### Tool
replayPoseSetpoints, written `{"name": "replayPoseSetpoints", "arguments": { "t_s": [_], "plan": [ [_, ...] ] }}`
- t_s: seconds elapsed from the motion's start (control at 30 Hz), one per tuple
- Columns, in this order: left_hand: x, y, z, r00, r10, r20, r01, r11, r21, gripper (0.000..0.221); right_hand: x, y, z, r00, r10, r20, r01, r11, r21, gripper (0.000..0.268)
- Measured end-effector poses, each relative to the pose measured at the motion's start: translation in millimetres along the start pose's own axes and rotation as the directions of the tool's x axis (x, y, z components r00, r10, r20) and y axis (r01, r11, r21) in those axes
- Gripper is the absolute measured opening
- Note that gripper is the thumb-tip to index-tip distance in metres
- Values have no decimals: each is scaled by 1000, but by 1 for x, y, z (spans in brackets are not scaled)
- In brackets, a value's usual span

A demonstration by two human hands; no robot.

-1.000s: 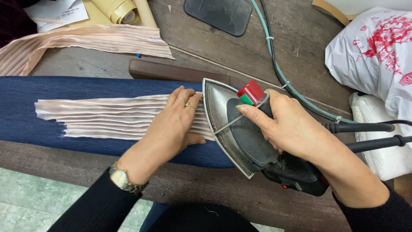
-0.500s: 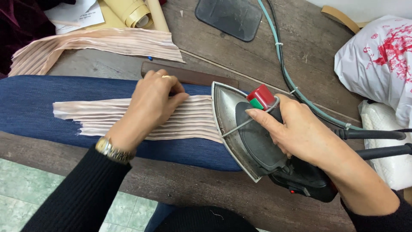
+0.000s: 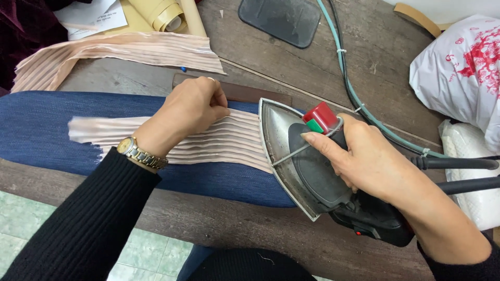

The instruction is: Ironing and pressing pleats into a strip of fabric using a steam iron and a wooden clapper on a padded board.

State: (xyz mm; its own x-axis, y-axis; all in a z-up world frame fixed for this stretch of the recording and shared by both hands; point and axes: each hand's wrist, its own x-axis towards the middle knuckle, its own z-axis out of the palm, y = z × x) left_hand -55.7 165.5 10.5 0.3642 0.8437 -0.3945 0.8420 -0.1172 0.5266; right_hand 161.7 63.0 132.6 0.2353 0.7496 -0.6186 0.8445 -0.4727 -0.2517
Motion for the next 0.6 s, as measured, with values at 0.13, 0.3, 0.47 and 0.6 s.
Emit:
{"name": "replayPoseSetpoints", "arguments": {
  "t_s": [0.13,0.3,0.47,0.6],
  "plan": [
    [-4,-1,-2,999,35,15,-35,999,-23,8,2,2,0,1000,6,5,-6,1000,-14,41],
    [-4,-2,-2,999,-35,29,34,998,46,13,4,4,1,1000,0,-4,0,999,-38,40],
    [-4,-13,13,971,164,-173,-135,977,167,16,2,2,-1,1000,11,1,-11,999,-46,42],
    [-14,-12,29,691,609,-390,-481,790,381,16,3,4,0,1000,-9,-9,9,999,-35,45]
  ]
}}
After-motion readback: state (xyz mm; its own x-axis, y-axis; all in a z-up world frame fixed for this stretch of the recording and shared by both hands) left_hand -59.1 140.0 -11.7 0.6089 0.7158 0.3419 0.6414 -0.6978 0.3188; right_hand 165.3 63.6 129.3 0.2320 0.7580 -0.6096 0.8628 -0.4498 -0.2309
